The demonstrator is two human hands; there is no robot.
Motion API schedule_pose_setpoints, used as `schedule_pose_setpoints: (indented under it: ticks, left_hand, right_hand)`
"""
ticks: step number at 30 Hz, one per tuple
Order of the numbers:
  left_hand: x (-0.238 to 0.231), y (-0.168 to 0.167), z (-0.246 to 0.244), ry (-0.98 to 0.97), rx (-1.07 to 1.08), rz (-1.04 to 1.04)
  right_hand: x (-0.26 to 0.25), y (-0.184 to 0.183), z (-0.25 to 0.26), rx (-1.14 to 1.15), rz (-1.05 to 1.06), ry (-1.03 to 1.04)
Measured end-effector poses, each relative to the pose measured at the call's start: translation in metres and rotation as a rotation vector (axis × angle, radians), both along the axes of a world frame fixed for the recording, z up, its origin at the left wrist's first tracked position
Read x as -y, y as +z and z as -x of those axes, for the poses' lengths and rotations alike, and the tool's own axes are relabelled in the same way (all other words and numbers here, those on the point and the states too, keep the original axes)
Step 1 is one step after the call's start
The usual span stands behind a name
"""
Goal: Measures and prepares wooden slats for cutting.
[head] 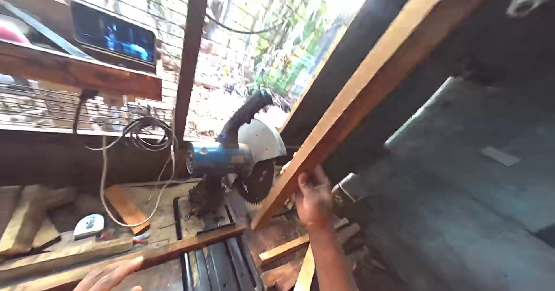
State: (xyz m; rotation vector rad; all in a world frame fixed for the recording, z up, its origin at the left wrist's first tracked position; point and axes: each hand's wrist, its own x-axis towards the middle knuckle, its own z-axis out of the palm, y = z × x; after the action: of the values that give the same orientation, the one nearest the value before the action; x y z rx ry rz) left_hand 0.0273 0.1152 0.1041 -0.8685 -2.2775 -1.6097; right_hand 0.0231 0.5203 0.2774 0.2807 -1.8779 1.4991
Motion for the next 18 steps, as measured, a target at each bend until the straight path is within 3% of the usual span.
schedule_pose_setpoints:
  ticks: [4,9,18]
  left_hand:
    - [0.028,0.044,-0.004,0.115,-0.090,-0.140]
    - [0.037,0.078,-0.015,0.308,-0.161,-0.362]
    - [0.027,0.092,-0.008,0.558,-0.351,-0.211]
  right_hand:
    - [-0.002,-0.057,0.008,0.100,-0.154,0.006]
    - [0.006,-0.109,0.008,0.221,-0.244,0.172]
    - [0.041,-0.153,0.008,0.406,-0.394,0.402]
